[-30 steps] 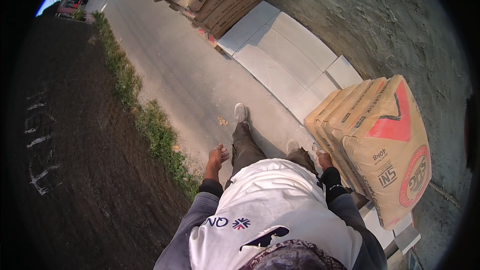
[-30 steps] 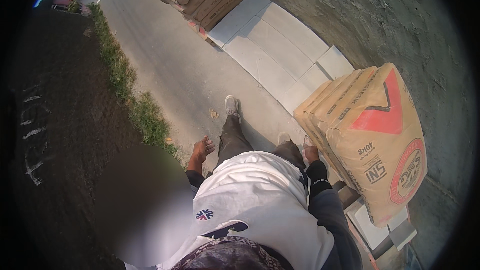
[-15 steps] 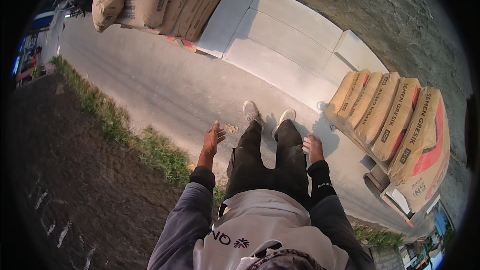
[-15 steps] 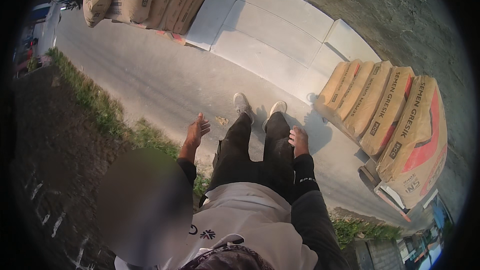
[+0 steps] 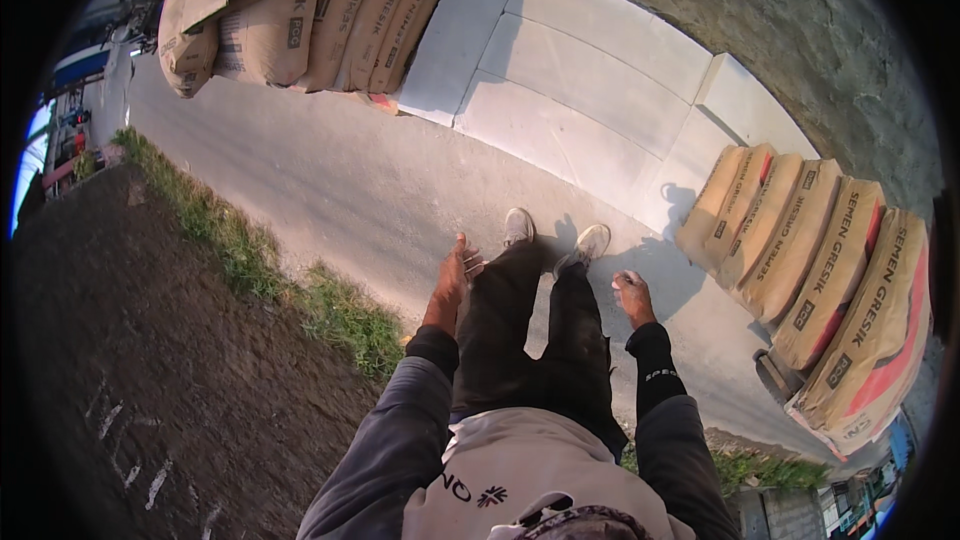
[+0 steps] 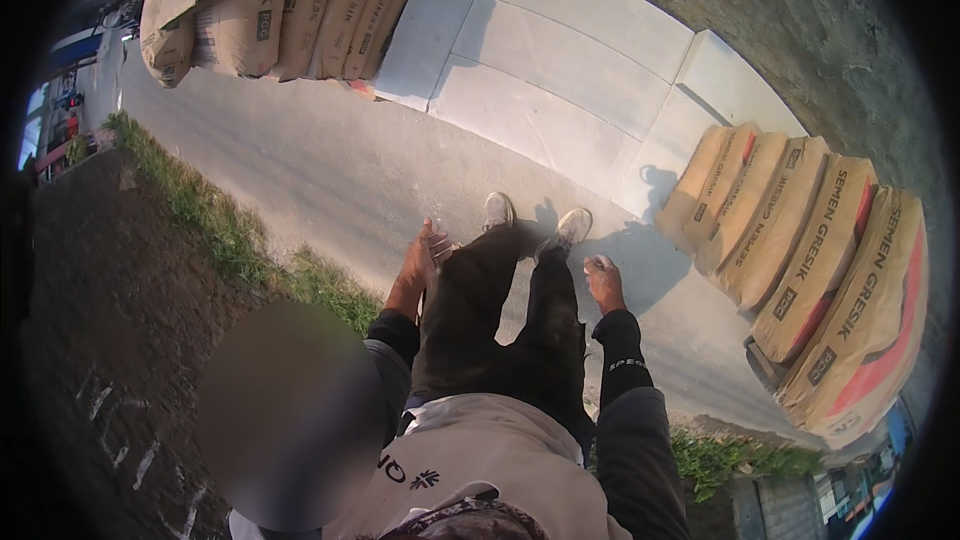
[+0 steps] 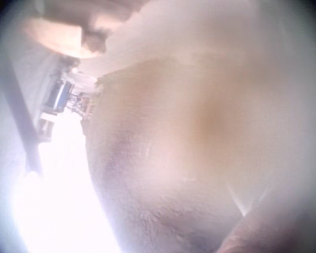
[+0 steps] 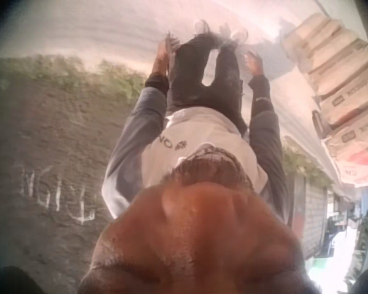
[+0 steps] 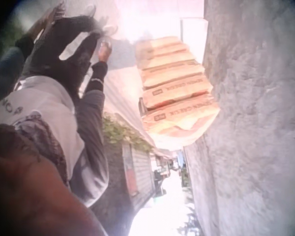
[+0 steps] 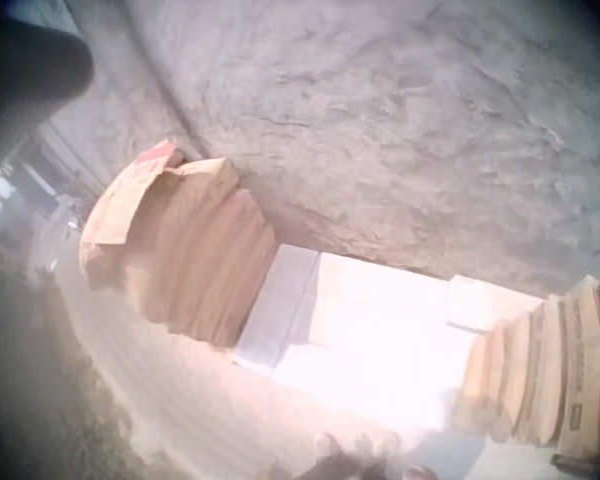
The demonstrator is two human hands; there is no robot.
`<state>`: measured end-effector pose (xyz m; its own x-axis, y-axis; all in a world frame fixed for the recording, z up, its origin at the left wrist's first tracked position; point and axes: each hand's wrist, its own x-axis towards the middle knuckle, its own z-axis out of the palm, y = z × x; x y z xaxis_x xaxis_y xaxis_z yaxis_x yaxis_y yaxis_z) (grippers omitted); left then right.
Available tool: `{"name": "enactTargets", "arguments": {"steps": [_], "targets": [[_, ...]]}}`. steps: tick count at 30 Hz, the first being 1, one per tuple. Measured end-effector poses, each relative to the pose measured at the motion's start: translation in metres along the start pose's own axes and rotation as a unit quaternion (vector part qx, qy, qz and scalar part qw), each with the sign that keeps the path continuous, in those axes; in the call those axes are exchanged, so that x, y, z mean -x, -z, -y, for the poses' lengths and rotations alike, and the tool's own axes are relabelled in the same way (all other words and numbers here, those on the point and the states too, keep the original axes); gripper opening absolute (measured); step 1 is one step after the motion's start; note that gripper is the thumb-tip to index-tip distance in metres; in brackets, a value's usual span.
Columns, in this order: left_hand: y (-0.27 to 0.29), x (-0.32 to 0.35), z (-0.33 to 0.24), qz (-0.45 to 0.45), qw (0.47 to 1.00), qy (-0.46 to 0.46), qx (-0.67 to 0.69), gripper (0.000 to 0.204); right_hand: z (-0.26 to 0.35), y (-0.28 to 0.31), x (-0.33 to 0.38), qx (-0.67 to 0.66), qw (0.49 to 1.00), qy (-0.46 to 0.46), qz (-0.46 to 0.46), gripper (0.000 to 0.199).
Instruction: The person repeatedly picks up white rectangular tiles from a stack on the ground and places them onto a wheelbarrow. The person handles the tiles one at a time, stacking them in the wheelbarrow next to cement bags.
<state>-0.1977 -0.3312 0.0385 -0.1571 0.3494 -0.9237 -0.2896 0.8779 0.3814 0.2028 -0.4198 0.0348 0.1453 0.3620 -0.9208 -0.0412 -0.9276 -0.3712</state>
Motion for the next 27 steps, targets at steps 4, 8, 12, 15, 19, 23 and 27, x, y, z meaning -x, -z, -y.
{"name": "enactTargets", "arguments": {"steps": [4, 8, 12, 15, 19, 23, 27], "targets": [[0.016, -0.028, -0.04, -0.019, 0.998, -0.009, 0.052, 0.084, -0.019, 0.045, -0.017, 0.049, 0.996, 0.057, -0.057, 0.036], [0.034, -0.066, -0.089, -0.032, 0.995, 0.011, 0.092, 0.086, 0.018, 0.059, -0.006, 0.115, 0.987, -0.022, -0.109, 0.038], [0.046, -0.125, -0.137, -0.018, 0.995, 0.041, 0.087, 0.091, 0.069, 0.028, -0.011, 0.081, 0.987, -0.03, -0.138, 0.039], [0.067, -0.149, -0.16, 0.004, 0.996, 0.059, 0.073, 0.096, 0.123, -0.045, -0.027, 0.024, 0.99, -0.005, -0.142, 0.041], [0.076, -0.182, -0.222, 0.045, 0.997, 0.037, 0.043, 0.101, 0.15, -0.158, -0.101, 0.198, 0.964, 0.116, -0.132, 0.047], [0.089, -0.22, -0.249, 0.047, 0.997, 0.038, 0.048, 0.105, 0.272, -0.258, -0.133, 0.241, 0.952, 0.186, -0.041, 0.053], [0.078, -0.259, -0.254, 0.047, 0.995, 0.048, 0.067, 0.109, 0.354, -0.291, -0.215, 0.29, 0.943, 0.161, -0.032, 0.058]]}}
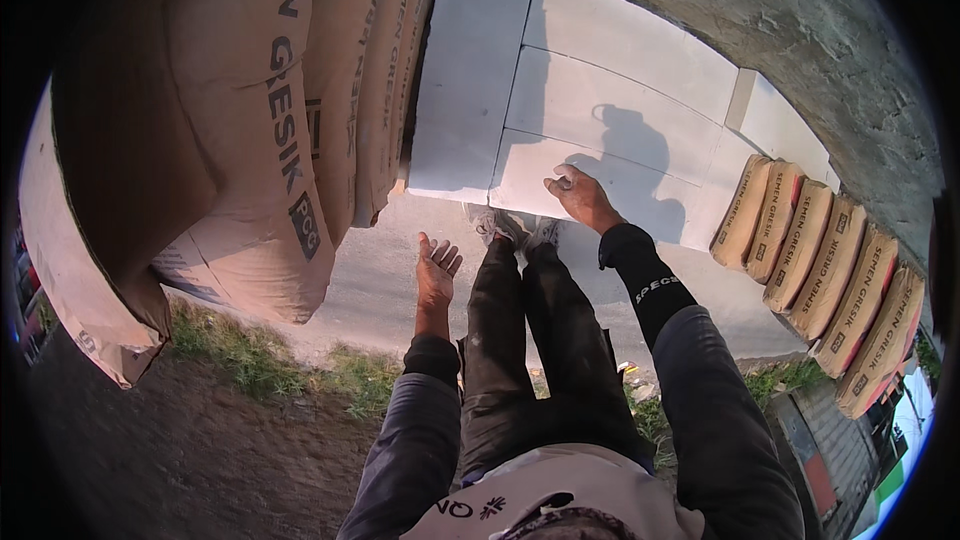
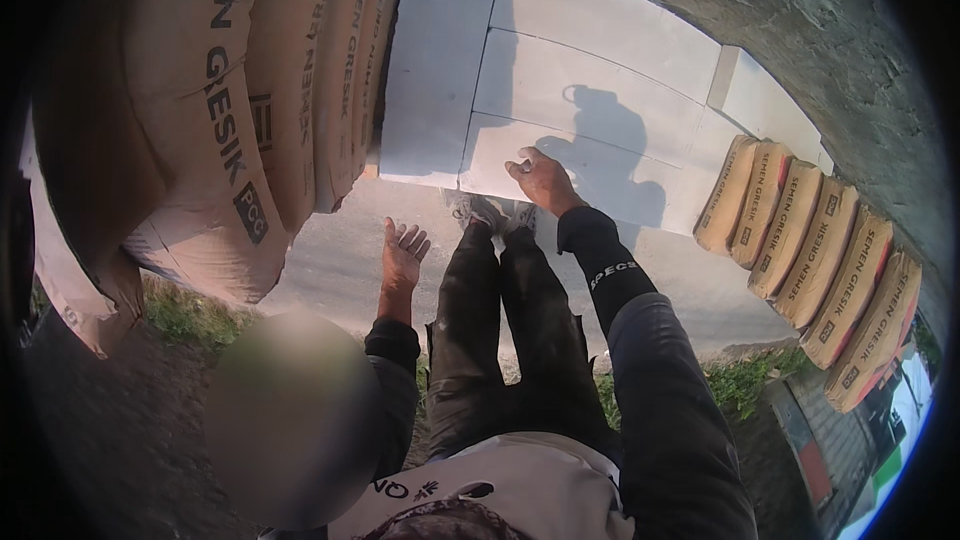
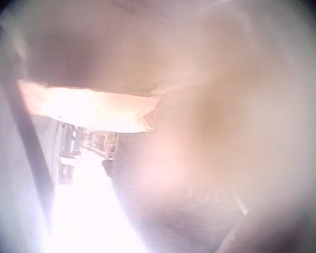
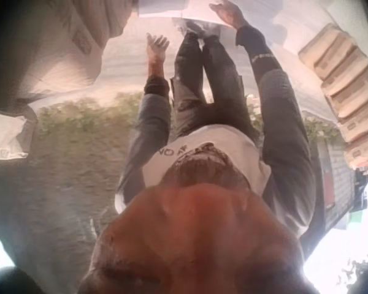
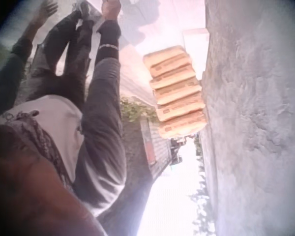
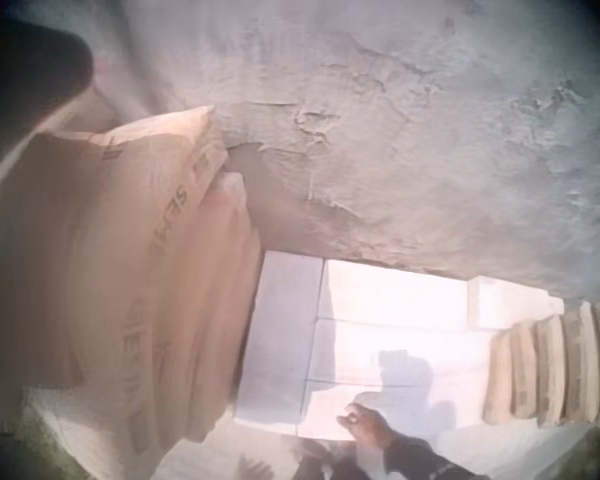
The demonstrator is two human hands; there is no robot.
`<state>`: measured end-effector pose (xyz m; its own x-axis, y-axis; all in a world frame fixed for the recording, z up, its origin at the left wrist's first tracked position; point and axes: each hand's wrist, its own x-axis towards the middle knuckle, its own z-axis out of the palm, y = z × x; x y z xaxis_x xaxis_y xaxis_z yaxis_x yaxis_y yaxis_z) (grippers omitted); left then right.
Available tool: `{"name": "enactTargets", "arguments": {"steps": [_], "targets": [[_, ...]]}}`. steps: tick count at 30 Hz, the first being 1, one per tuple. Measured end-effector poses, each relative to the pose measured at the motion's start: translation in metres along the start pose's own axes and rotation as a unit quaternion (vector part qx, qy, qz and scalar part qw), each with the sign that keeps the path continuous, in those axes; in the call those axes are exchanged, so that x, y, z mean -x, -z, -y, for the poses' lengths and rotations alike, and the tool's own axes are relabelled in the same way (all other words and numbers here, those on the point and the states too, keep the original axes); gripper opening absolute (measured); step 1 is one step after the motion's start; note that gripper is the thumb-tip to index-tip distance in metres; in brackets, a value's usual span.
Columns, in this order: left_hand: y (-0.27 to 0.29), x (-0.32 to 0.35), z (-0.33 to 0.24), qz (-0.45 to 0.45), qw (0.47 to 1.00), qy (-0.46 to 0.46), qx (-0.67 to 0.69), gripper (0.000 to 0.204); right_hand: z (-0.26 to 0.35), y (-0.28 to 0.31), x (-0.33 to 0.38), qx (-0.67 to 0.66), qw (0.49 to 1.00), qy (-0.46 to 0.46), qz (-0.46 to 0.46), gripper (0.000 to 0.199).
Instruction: The person repeatedly picks up white rectangular tiles from a stack on the ground and places them onto a wheelbarrow. The person handles the tiles one at a time, stacking them in the wheelbarrow next to cement bags.
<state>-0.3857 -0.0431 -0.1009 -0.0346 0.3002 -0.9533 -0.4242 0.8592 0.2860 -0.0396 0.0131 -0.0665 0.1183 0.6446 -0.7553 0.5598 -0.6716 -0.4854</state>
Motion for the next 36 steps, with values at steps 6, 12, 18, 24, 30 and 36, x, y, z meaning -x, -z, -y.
{"name": "enactTargets", "arguments": {"steps": [6, 12, 18, 24, 30, 36], "targets": [[-0.014, -0.064, -0.005, -0.007, 0.997, 0.005, 0.08, 0.114, 0.073, 0.044, -0.143, 0.097, 0.987, 0.045, -0.119, 0.061], [-0.014, -0.137, 0.006, -0.043, 0.973, 0.025, 0.227, 0.118, 0.1, 0.082, -0.258, 0.225, 0.928, 0.173, -0.243, 0.069], [-0.042, -0.166, 0.002, -0.081, 0.949, 0.044, 0.302, 0.11, 0.138, 0.124, -0.339, 0.271, 0.885, 0.267, -0.269, 0.083], [-0.066, -0.181, -0.005, 0.019, 0.953, -0.006, 0.303, 0.091, 0.133, 0.122, -0.432, 0.338, 0.833, 0.276, -0.339, 0.078], [-0.07, -0.183, -0.01, 0.026, 0.951, -0.044, 0.305, 0.076, 0.172, 0.116, -0.394, 0.358, 0.855, 0.19, -0.322, 0.075], [-0.039, -0.181, 0.009, -0.013, 0.963, -0.036, 0.268, 0.084, 0.149, 0.091, -0.369, 0.249, 0.901, 0.21, -0.286, 0.072]]}}
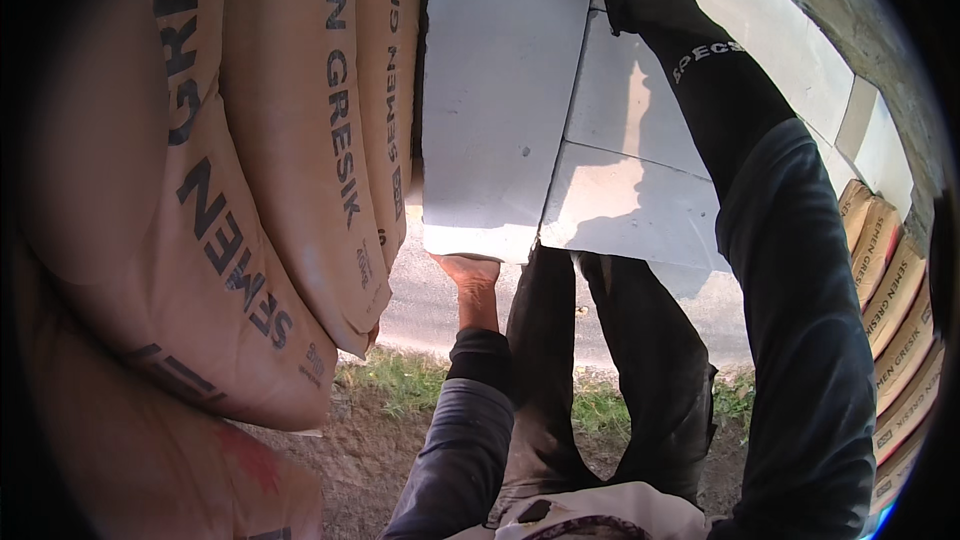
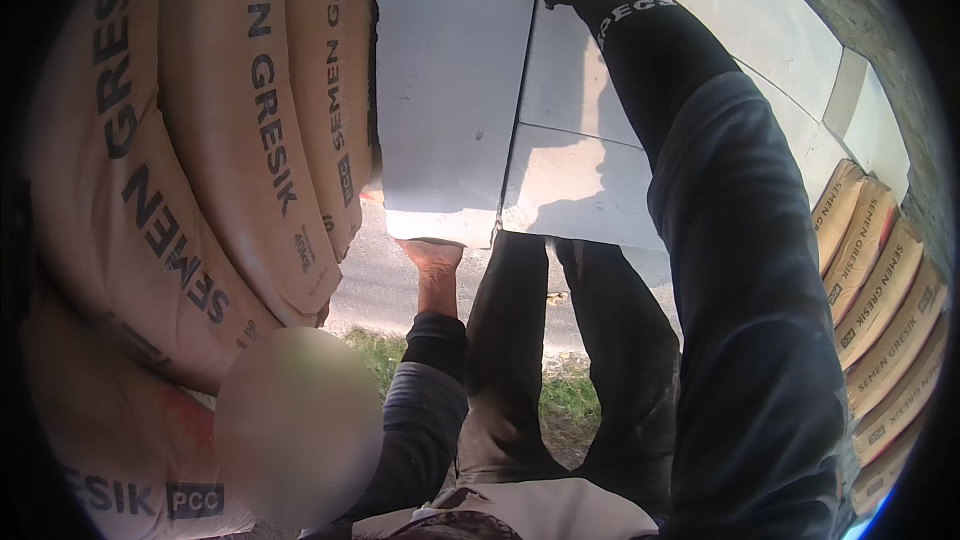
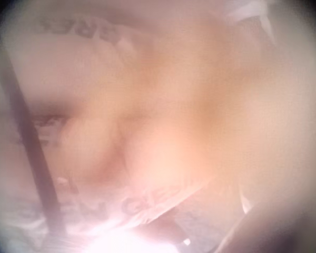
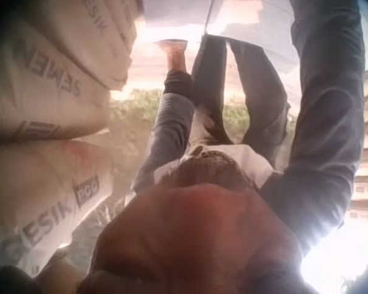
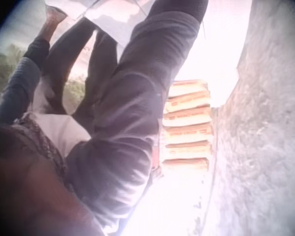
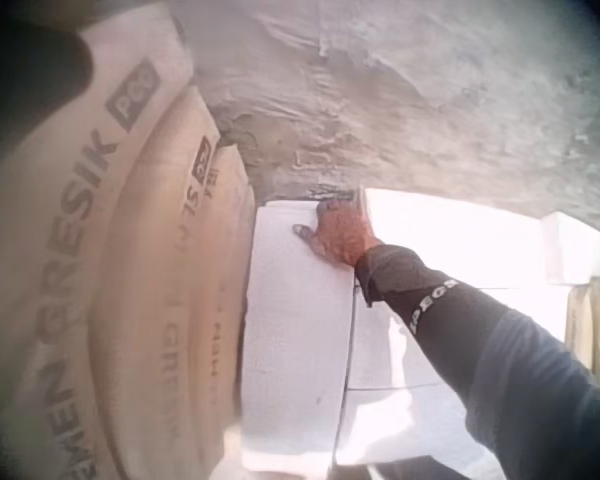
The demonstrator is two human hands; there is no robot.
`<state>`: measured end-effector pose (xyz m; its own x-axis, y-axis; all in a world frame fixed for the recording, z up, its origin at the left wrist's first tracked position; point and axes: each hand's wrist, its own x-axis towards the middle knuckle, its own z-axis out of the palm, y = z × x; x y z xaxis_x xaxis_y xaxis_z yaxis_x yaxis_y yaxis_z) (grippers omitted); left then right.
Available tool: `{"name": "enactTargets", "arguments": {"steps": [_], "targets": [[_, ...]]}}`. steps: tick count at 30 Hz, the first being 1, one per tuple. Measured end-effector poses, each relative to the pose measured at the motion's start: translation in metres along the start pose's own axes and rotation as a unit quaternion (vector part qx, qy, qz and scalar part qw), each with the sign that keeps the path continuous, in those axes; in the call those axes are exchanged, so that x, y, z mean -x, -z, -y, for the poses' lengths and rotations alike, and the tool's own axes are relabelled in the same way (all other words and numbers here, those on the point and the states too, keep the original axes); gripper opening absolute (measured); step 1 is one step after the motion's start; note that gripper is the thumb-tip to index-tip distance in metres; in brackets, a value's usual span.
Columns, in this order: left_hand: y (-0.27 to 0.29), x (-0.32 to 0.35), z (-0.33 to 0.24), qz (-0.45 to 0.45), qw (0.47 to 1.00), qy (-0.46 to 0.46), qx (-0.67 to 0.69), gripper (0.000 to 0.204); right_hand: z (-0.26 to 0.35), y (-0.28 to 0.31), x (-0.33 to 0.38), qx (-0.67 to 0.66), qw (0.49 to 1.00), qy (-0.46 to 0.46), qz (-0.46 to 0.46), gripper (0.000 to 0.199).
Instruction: The person repeatedly picks up white rectangular tiles from a stack on the ground and places them onto a wheelbarrow. The person handles the tiles one at a time, stacking them in the wheelbarrow next to cement bags.
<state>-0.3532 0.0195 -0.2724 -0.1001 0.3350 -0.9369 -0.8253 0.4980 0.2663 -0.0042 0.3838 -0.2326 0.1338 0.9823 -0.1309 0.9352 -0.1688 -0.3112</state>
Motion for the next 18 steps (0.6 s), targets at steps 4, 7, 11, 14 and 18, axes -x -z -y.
{"name": "enactTargets", "arguments": {"steps": [4, 7, 11, 14, 18], "targets": [[0.08, 0.025, -0.016, -0.055, 0.997, -0.024, 0.046, 0.1, 0.035, -0.014, 0.062, 0.035, 0.999, 0.035, 0.006, 0.065], [0.103, 0.033, -0.016, -0.04, 0.998, -0.039, 0.043, 0.099, 0.043, -0.018, 0.08, 0.018, 0.999, 0.027, 0.018, 0.06], [0.092, 0.062, -0.006, -0.033, 0.997, -0.062, 0.006, 0.097, 0.041, -0.019, 0.093, 0.022, 0.999, 0.037, -0.004, 0.057], [0.094, 0.095, -0.008, -0.056, 0.993, -0.069, -0.071, 0.092, 0.046, -0.014, 0.095, 0.021, 0.999, 0.023, 0.011, 0.061], [0.094, 0.175, -0.017, -0.065, 0.992, -0.07, -0.078, 0.084, 0.05, -0.005, 0.123, 0.149, 0.985, 0.057, 0.068, 0.069]]}}
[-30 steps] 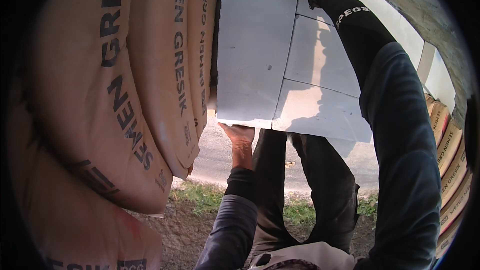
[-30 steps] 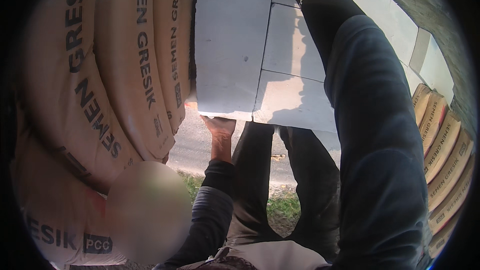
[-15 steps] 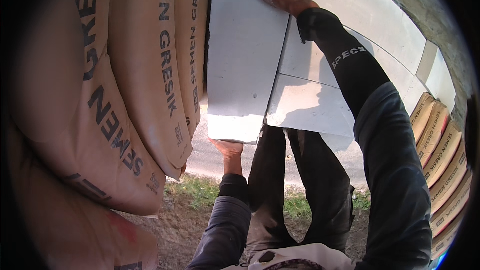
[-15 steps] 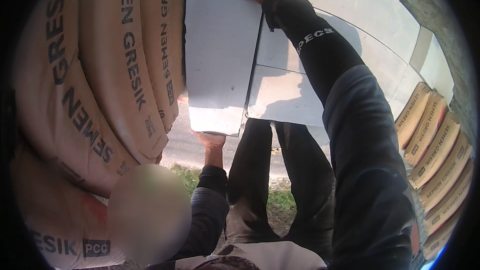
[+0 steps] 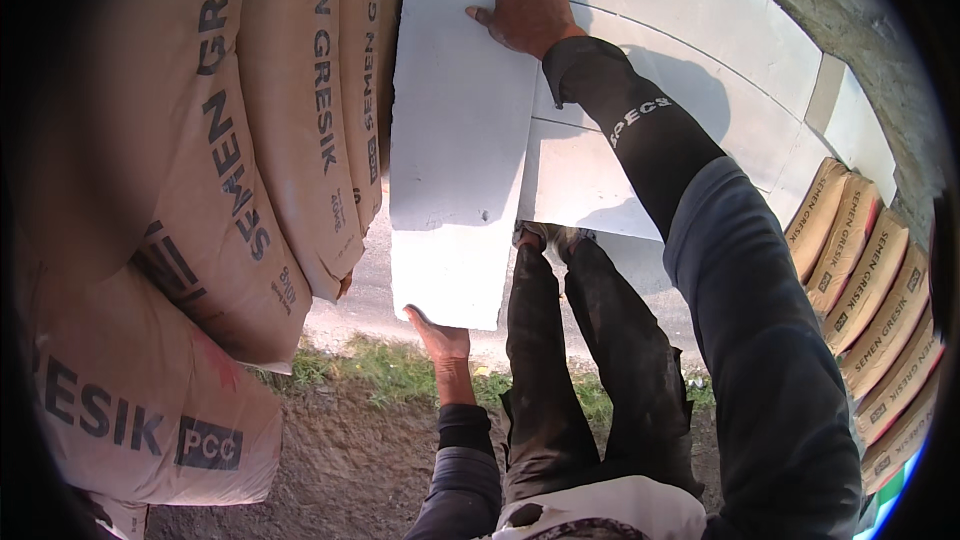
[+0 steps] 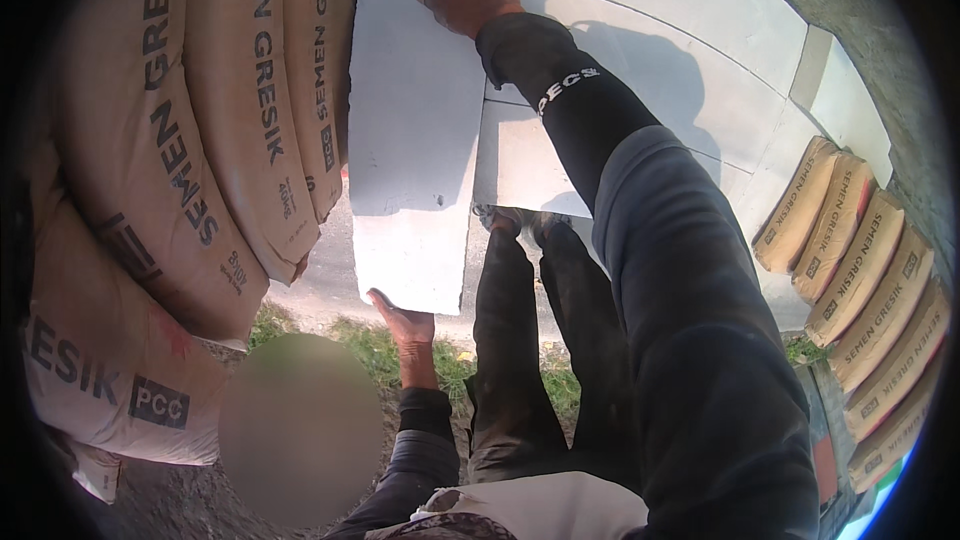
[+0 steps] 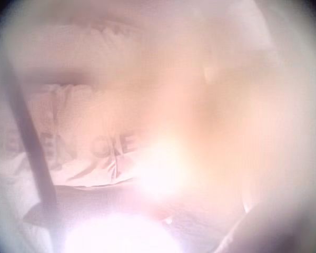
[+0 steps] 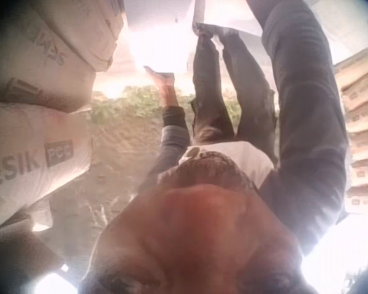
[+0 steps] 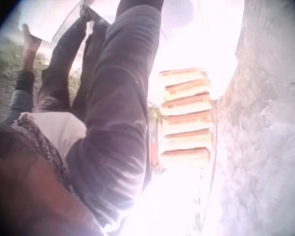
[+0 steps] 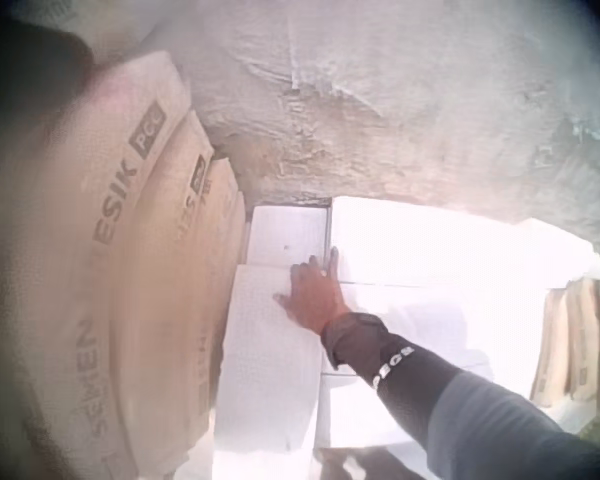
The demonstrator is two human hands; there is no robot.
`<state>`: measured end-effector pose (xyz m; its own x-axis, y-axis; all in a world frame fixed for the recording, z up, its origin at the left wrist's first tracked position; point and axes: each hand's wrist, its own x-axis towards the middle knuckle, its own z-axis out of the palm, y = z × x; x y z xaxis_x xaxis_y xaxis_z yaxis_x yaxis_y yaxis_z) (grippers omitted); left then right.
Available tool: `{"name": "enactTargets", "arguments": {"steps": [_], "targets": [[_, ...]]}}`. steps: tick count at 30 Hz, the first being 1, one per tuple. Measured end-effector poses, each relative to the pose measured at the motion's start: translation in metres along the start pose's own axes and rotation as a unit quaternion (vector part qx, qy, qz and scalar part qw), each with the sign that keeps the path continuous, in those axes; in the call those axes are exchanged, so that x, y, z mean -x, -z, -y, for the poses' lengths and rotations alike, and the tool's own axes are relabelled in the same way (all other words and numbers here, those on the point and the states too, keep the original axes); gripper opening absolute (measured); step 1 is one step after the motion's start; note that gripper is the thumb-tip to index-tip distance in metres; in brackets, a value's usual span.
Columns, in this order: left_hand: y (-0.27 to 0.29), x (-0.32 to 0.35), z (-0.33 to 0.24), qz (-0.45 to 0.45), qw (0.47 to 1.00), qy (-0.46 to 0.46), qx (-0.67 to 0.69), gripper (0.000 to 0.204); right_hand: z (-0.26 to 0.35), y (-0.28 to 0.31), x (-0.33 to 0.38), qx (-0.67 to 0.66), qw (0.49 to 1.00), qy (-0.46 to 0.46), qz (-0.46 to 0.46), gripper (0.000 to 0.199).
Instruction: The person repeatedly picks up white rectangular tiles from a stack on the ground and places them onto a wheelbarrow. The person handles the tiles one at a time, stacking them in the wheelbarrow next to cement bags.
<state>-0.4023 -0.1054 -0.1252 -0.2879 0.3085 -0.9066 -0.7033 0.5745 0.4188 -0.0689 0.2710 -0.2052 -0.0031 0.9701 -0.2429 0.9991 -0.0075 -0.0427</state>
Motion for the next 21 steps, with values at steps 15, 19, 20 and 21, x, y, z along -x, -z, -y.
{"name": "enactTargets", "arguments": {"steps": [15, 19, 20, 21], "targets": [[-0.151, 0.287, -0.109, 0.019, 0.971, -0.097, -0.216, 0.1, 0.057, 0.199, 0.327, -0.773, 0.583, -0.142, 0.207, 0.072], [-0.182, 0.292, -0.137, 0.05, 0.965, -0.107, -0.236, 0.102, 0.05, 0.251, 0.287, -0.883, 0.269, -0.285, 0.256, 0.054], [-0.187, 0.294, -0.143, 0.05, 0.97, -0.099, -0.217, 0.102, 0.049, 0.266, 0.288, -0.891, 0.312, -0.247, 0.217, 0.05], [-0.192, 0.297, -0.148, 0.049, 0.975, -0.091, -0.197, 0.102, 0.05, 0.28, 0.287, -0.896, 0.299, -0.258, 0.204, 0.047]]}}
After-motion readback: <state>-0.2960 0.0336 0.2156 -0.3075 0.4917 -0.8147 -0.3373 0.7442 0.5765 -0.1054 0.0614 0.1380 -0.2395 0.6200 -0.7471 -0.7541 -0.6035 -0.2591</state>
